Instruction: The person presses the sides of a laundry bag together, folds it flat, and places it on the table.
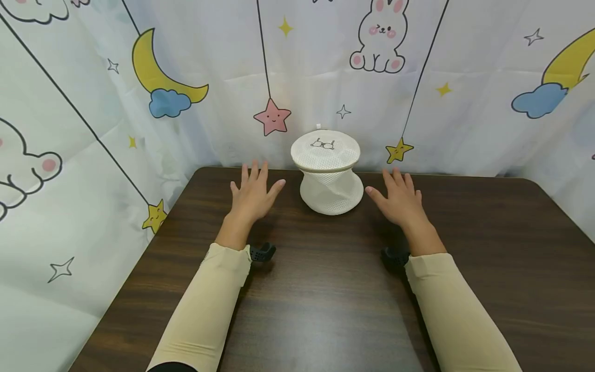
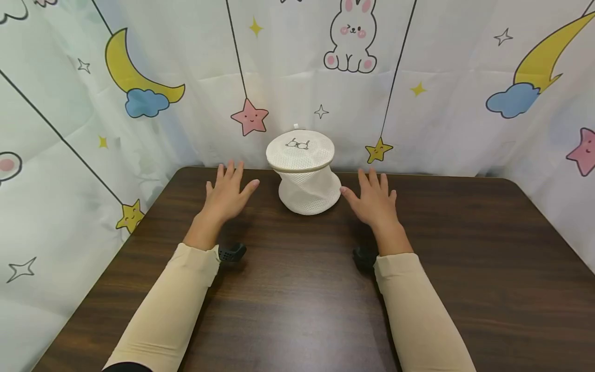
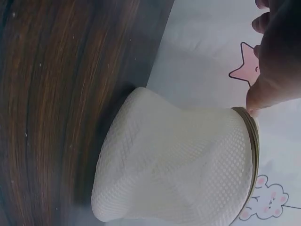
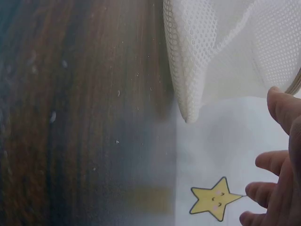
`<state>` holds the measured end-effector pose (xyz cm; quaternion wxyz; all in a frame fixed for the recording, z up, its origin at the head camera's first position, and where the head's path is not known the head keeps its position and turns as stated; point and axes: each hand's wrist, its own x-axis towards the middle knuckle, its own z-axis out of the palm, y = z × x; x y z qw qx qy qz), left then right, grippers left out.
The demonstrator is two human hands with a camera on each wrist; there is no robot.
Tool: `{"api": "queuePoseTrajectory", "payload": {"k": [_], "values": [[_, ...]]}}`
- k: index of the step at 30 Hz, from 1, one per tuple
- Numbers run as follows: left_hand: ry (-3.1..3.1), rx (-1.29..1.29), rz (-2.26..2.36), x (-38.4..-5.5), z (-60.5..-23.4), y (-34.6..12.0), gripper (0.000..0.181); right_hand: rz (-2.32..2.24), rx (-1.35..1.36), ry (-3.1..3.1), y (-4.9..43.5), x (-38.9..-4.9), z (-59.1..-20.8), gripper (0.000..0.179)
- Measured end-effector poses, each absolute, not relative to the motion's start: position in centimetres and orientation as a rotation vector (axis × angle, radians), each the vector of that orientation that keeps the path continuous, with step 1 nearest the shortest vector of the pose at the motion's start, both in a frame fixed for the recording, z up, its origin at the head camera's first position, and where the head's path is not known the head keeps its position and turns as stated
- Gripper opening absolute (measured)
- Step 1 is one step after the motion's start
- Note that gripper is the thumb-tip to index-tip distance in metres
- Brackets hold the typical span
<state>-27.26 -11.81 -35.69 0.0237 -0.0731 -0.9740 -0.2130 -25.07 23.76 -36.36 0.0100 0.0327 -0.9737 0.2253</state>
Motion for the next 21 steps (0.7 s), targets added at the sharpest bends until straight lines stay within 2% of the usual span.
{"api": "queuePoseTrajectory", "payload": {"k": [7, 17, 21], "values": [[-2.848, -0.249, -0.972, -27.4, -35.3, -11.1, 0.082, 0.844, 0.15, -2.952, 23.9, -25.3, -36.2, 0.084], [-2.513, -0.287, -1.752, -29.2, -34.1, -7.7, 0.07, 1.582, 0.125, -2.614, 20.4, -26.5, -34.0, 0.072], [-2.393, -0.274, -1.974, -29.2, -33.6, -6.5, 0.063, 1.712, 0.108, -2.555, 18.8, -26.8, -33.2, 0.071]]}}
